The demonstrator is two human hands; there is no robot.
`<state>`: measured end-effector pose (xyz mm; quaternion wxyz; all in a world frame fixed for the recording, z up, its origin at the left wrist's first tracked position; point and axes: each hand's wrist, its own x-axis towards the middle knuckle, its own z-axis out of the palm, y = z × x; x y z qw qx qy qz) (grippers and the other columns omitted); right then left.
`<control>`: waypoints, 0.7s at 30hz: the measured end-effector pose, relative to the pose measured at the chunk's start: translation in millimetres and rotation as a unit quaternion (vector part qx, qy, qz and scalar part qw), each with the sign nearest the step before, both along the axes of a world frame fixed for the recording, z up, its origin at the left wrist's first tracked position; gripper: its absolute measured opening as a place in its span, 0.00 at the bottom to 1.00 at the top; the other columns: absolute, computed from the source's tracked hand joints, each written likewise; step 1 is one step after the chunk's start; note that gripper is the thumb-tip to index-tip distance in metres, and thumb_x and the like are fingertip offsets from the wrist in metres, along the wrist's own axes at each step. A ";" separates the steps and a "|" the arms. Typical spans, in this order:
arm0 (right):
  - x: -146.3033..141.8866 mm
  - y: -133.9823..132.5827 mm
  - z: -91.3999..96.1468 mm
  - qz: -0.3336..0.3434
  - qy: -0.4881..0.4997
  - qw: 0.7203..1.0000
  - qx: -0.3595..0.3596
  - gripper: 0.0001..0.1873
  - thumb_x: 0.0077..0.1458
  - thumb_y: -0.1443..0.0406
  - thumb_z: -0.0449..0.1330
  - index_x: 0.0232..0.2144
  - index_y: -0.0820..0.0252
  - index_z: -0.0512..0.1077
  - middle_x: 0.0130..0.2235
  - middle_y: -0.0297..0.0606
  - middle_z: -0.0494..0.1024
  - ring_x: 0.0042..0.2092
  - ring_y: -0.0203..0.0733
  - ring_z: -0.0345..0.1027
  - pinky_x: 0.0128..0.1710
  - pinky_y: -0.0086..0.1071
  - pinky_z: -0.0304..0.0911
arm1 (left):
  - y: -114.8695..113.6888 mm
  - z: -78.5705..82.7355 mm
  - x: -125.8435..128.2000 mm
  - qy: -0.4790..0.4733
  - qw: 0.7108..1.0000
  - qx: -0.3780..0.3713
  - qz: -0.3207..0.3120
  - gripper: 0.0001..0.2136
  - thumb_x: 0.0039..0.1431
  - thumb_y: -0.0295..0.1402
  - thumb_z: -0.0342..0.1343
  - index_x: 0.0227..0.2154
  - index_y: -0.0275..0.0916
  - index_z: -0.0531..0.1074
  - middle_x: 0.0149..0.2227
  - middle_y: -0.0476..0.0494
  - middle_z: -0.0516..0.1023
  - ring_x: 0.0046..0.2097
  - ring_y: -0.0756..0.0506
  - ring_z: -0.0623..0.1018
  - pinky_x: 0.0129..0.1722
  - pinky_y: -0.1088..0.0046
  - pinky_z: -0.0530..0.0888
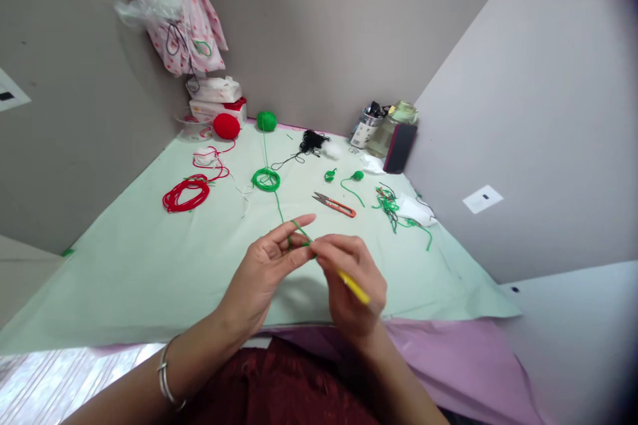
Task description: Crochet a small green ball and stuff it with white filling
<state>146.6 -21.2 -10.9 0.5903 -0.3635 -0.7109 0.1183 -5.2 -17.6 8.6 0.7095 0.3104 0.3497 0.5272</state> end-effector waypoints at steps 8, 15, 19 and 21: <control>7.9 3.1 8.4 0.050 0.165 0.978 -0.117 0.12 0.68 0.68 0.58 0.41 0.52 0.82 0.35 0.36 0.80 0.32 0.38 0.72 0.33 0.36 0.71 | 9.2 -5.3 -7.5 -0.042 0.998 -0.024 -0.045 0.14 0.55 0.34 0.71 0.46 0.42 0.85 0.38 0.46 0.81 0.42 0.47 0.76 0.54 0.67 0.69; 6.6 7.6 3.7 0.116 0.189 0.959 -0.176 0.10 0.69 0.65 0.59 0.41 0.52 0.82 0.39 0.37 0.84 0.36 0.38 0.74 0.37 0.34 0.71 | 2.1 -2.9 -5.7 0.068 0.997 0.044 -0.019 0.13 0.58 0.37 0.69 0.46 0.48 0.85 0.38 0.47 0.82 0.41 0.46 0.73 0.48 0.69 0.68; 10.4 8.1 3.2 0.161 0.252 0.930 -0.212 0.10 0.70 0.62 0.58 0.41 0.54 0.80 0.40 0.38 0.85 0.35 0.38 0.76 0.37 0.35 0.73 | 1.9 -0.3 -6.6 0.049 0.998 0.031 -0.020 0.12 0.57 0.36 0.69 0.45 0.48 0.86 0.38 0.48 0.80 0.35 0.49 0.71 0.44 0.70 0.68; 11.1 7.2 5.4 0.167 0.260 0.925 -0.220 0.11 0.71 0.61 0.57 0.40 0.55 0.79 0.39 0.39 0.85 0.34 0.39 0.76 0.37 0.35 0.74 | 1.7 1.1 -7.3 0.044 0.999 0.025 -0.020 0.12 0.57 0.36 0.69 0.44 0.48 0.86 0.37 0.49 0.78 0.35 0.49 0.71 0.44 0.70 0.68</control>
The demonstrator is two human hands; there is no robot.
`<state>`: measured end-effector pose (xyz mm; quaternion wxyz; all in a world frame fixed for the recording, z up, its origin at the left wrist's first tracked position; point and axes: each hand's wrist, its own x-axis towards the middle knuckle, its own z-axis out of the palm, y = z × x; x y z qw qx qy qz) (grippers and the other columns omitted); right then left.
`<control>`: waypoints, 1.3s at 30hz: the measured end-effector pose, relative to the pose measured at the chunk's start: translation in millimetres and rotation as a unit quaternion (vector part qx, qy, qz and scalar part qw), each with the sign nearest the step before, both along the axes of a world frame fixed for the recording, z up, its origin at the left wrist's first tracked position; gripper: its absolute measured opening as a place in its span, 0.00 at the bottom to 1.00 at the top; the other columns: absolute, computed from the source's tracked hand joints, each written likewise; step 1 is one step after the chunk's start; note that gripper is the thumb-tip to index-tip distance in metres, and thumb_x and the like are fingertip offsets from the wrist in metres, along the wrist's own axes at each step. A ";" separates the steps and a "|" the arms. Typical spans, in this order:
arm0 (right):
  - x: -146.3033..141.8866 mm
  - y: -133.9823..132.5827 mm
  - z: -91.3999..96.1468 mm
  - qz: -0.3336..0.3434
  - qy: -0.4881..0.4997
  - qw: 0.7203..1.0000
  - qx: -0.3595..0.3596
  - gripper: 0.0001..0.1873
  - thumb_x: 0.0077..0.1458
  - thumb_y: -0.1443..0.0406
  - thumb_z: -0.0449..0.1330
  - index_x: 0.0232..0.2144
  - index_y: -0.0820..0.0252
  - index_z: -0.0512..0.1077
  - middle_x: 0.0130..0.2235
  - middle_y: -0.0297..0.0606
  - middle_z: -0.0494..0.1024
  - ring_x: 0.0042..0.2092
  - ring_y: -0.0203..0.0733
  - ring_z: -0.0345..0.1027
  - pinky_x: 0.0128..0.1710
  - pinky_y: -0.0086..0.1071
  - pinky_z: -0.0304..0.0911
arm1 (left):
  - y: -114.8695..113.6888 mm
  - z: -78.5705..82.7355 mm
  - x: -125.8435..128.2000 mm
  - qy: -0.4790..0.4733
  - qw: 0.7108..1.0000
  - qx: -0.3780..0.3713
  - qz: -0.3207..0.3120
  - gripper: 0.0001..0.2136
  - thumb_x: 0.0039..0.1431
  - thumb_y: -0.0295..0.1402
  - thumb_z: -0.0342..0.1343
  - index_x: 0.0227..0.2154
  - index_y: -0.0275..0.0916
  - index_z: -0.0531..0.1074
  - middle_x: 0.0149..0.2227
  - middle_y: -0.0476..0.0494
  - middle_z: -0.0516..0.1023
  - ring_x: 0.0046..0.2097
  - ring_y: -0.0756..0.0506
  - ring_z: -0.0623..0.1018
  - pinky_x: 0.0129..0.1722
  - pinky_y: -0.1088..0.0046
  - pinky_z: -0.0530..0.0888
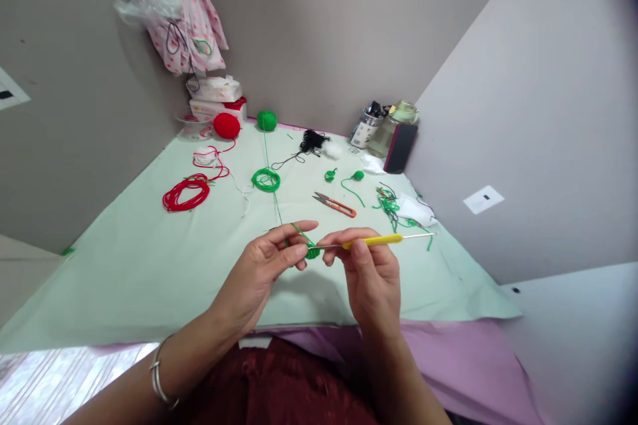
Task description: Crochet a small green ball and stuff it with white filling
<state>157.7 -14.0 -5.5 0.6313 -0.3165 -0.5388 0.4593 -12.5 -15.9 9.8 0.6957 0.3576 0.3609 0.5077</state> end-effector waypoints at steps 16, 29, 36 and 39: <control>-4.1 -12.5 -10.6 -0.187 -0.353 0.865 0.302 0.20 0.63 0.73 0.62 0.53 0.48 0.79 0.46 0.43 0.83 0.46 0.47 0.79 0.41 0.39 0.76 | -3.2 -4.5 4.0 -0.013 1.000 0.005 0.007 0.20 0.57 0.35 0.71 0.53 0.48 0.81 0.33 0.51 0.75 0.38 0.50 0.72 0.45 0.73 0.70; -8.1 -4.0 4.9 -0.107 -0.121 0.982 0.098 0.12 0.69 0.68 0.58 0.41 0.53 0.82 0.37 0.36 0.81 0.35 0.37 0.73 0.36 0.33 0.70 | 4.7 -1.9 -2.9 -0.008 1.000 0.013 0.006 0.14 0.59 0.36 0.69 0.49 0.48 0.84 0.35 0.50 0.73 0.42 0.47 0.69 0.51 0.70 0.63; -4.1 -7.3 0.5 -0.106 -0.033 0.991 0.081 0.12 0.69 0.67 0.58 0.40 0.53 0.82 0.36 0.36 0.79 0.33 0.36 0.72 0.34 0.34 0.68 | 5.0 -0.5 -5.1 0.006 0.999 0.024 0.026 0.12 0.59 0.37 0.68 0.46 0.49 0.85 0.35 0.49 0.74 0.43 0.47 0.69 0.50 0.70 0.63; -4.4 -3.8 -0.7 -0.069 -0.024 0.995 0.069 0.11 0.69 0.67 0.58 0.41 0.53 0.82 0.38 0.37 0.81 0.34 0.37 0.72 0.35 0.34 0.70 | 3.4 -0.7 -1.9 0.011 0.999 0.040 0.008 0.13 0.60 0.37 0.68 0.48 0.50 0.84 0.35 0.50 0.74 0.43 0.47 0.70 0.51 0.70 0.64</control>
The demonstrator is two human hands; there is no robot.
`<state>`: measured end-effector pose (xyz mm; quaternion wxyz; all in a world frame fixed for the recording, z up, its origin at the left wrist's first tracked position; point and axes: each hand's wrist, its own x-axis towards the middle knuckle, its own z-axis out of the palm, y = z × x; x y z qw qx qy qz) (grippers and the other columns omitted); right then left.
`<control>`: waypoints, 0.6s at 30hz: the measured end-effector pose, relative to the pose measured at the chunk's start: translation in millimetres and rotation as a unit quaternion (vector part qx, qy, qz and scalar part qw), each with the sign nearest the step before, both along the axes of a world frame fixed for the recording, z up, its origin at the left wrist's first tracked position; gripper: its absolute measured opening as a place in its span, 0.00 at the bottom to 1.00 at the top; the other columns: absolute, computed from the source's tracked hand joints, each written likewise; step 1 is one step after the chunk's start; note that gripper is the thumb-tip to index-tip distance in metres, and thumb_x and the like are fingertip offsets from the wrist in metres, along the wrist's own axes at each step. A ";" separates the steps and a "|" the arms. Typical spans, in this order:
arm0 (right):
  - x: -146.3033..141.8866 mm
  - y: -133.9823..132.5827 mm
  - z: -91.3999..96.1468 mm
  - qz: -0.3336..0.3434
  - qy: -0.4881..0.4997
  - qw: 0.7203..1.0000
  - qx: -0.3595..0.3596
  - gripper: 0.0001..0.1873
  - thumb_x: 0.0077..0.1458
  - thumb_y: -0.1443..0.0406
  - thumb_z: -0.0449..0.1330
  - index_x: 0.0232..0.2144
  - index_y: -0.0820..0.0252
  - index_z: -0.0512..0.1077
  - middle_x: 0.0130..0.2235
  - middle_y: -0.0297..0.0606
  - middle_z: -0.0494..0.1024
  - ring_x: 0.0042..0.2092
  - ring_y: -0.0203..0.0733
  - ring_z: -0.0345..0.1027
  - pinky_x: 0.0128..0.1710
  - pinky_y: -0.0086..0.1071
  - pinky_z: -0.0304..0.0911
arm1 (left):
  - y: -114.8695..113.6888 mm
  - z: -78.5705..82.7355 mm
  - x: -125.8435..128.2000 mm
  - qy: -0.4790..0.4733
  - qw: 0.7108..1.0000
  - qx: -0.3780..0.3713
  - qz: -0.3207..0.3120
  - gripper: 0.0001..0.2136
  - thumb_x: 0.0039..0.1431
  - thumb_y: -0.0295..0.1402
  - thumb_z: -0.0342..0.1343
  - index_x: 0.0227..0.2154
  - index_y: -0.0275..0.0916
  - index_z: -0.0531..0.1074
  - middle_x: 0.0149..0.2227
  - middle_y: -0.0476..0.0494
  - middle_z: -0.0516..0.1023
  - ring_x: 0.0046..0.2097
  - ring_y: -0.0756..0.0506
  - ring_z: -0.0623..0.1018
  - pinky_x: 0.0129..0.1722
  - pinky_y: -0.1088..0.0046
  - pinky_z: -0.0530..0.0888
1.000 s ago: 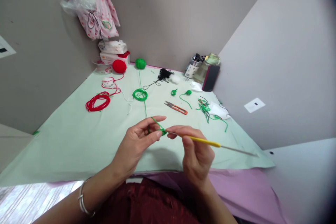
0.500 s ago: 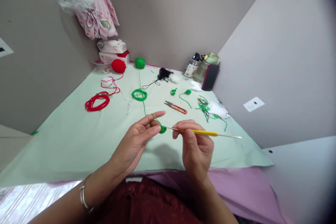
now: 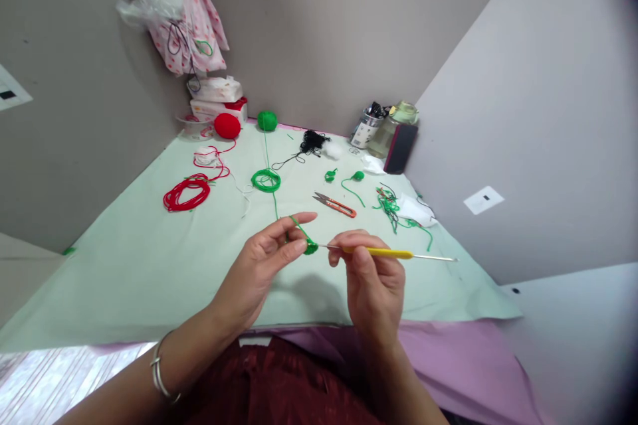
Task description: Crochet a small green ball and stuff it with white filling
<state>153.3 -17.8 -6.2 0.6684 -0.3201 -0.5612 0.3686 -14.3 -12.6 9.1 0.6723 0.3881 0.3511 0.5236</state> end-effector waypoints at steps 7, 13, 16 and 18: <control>-5.4 -0.1 -2.0 -0.072 -0.149 0.984 0.071 0.14 0.67 0.72 0.59 0.45 0.50 0.82 0.39 0.37 0.82 0.37 0.39 0.75 0.36 0.35 0.73 | -2.4 -1.7 9.6 -0.033 0.999 -0.025 0.000 0.17 0.55 0.36 0.72 0.49 0.49 0.84 0.34 0.51 0.78 0.41 0.48 0.75 0.51 0.69 0.68; -2.8 -3.1 -9.3 -0.141 -0.263 0.935 0.191 0.19 0.64 0.75 0.61 0.51 0.49 0.80 0.44 0.42 0.82 0.43 0.44 0.77 0.40 0.38 0.75 | 0.0 -10.2 9.5 -0.120 0.984 -0.101 -0.083 0.17 0.56 0.36 0.71 0.49 0.42 0.84 0.41 0.46 0.81 0.46 0.47 0.75 0.54 0.68 0.69; 1.2 -0.1 -4.7 -0.106 -0.119 0.985 0.073 0.13 0.67 0.71 0.59 0.44 0.51 0.82 0.37 0.37 0.81 0.35 0.39 0.74 0.35 0.35 0.72 | 3.8 -11.8 2.9 -0.114 0.986 -0.099 -0.063 0.13 0.56 0.35 0.70 0.45 0.42 0.85 0.42 0.46 0.80 0.45 0.47 0.75 0.56 0.67 0.68; 2.4 2.8 -2.1 -0.051 -0.032 0.998 0.004 0.12 0.69 0.68 0.58 0.40 0.52 0.82 0.35 0.35 0.80 0.32 0.37 0.72 0.33 0.34 0.70 | 4.9 -10.7 -0.1 -0.076 0.993 -0.084 -0.037 0.14 0.56 0.35 0.70 0.47 0.45 0.85 0.40 0.48 0.80 0.44 0.48 0.74 0.54 0.70 0.67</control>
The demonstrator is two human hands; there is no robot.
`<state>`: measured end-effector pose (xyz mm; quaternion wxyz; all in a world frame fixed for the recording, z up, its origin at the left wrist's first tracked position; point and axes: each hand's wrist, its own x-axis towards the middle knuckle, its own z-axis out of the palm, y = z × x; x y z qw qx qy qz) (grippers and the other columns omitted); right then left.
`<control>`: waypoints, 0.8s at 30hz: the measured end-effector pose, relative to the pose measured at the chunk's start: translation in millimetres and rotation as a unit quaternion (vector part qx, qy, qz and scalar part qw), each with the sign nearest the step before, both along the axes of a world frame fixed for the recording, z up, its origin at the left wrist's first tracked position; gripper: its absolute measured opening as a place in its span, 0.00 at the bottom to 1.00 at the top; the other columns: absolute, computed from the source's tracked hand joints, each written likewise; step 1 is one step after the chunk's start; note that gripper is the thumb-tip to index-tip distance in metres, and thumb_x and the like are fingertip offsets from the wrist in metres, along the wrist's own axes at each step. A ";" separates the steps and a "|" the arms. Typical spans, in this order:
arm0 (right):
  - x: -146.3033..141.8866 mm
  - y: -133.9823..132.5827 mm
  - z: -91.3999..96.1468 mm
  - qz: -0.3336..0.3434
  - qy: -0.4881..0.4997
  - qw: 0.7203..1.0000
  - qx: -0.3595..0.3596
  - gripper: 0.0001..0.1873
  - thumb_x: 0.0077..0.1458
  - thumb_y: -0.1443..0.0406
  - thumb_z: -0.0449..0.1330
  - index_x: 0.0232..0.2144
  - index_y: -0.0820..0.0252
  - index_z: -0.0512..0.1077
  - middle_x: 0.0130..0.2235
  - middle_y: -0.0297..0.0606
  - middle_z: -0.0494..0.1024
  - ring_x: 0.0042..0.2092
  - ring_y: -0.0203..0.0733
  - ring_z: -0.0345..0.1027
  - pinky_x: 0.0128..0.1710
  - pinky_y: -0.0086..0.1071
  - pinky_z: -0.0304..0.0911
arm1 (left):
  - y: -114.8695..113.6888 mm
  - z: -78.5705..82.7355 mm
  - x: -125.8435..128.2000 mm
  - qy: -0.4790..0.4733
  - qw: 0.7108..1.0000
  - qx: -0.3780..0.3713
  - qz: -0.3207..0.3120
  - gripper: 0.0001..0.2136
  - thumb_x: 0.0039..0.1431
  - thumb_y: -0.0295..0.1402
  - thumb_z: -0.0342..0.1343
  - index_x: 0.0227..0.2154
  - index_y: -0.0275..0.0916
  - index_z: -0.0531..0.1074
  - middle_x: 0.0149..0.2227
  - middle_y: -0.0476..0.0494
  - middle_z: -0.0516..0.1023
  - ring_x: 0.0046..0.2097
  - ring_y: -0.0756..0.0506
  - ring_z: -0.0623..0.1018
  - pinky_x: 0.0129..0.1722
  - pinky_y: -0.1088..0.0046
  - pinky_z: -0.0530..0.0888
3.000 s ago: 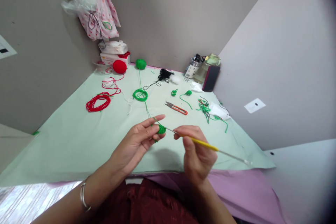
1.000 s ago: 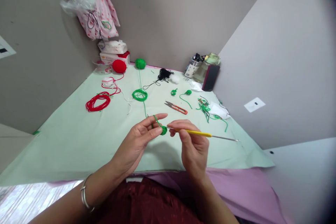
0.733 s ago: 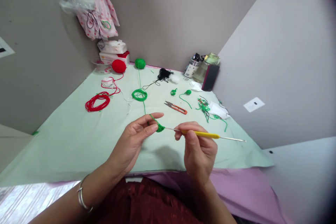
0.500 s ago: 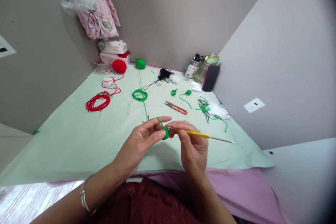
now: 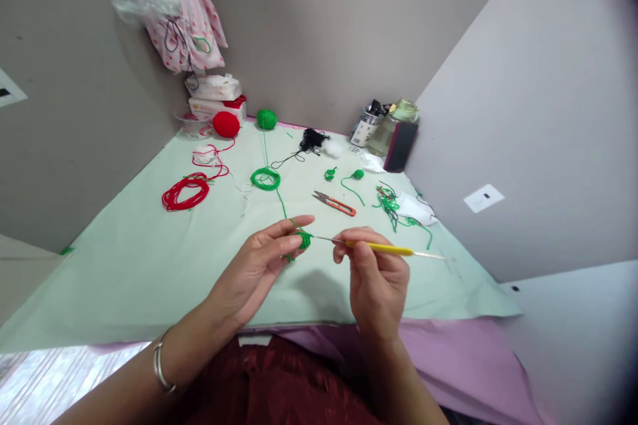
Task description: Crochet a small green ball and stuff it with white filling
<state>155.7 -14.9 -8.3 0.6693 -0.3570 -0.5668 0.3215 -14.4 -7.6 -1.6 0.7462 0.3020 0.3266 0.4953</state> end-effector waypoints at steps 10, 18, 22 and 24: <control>1.0 4.3 -1.4 0.104 0.066 0.990 -0.065 0.09 0.69 0.63 0.60 0.40 0.51 0.81 0.38 0.35 0.84 0.36 0.37 0.75 0.39 0.33 0.70 | -6.0 8.7 1.0 0.085 0.994 0.072 0.014 0.14 0.59 0.37 0.68 0.48 0.50 0.84 0.33 0.51 0.74 0.32 0.52 0.68 0.40 0.72 0.66; 3.4 -1.4 6.5 0.101 0.023 0.994 -0.045 0.12 0.72 0.63 0.54 0.42 0.54 0.79 0.39 0.36 0.83 0.35 0.38 0.78 0.39 0.35 0.74 | -8.7 9.2 -1.2 0.093 0.992 0.074 0.034 0.12 0.58 0.35 0.68 0.46 0.48 0.85 0.35 0.51 0.73 0.33 0.51 0.70 0.41 0.72 0.68; 3.4 -8.9 5.0 0.025 -0.138 0.988 0.067 0.14 0.71 0.70 0.53 0.47 0.53 0.77 0.41 0.38 0.83 0.41 0.40 0.79 0.42 0.37 0.75 | -10.9 6.3 1.6 0.117 0.986 0.103 0.065 0.15 0.58 0.33 0.69 0.48 0.49 0.84 0.34 0.50 0.74 0.35 0.49 0.71 0.41 0.73 0.69; 2.4 -10.6 -0.7 -0.012 -0.225 0.965 0.131 0.16 0.69 0.72 0.55 0.50 0.52 0.77 0.42 0.39 0.83 0.43 0.42 0.79 0.42 0.38 0.75 | -12.0 5.6 4.3 0.111 0.985 0.105 0.079 0.18 0.57 0.32 0.70 0.51 0.49 0.83 0.34 0.51 0.74 0.36 0.49 0.71 0.42 0.73 0.70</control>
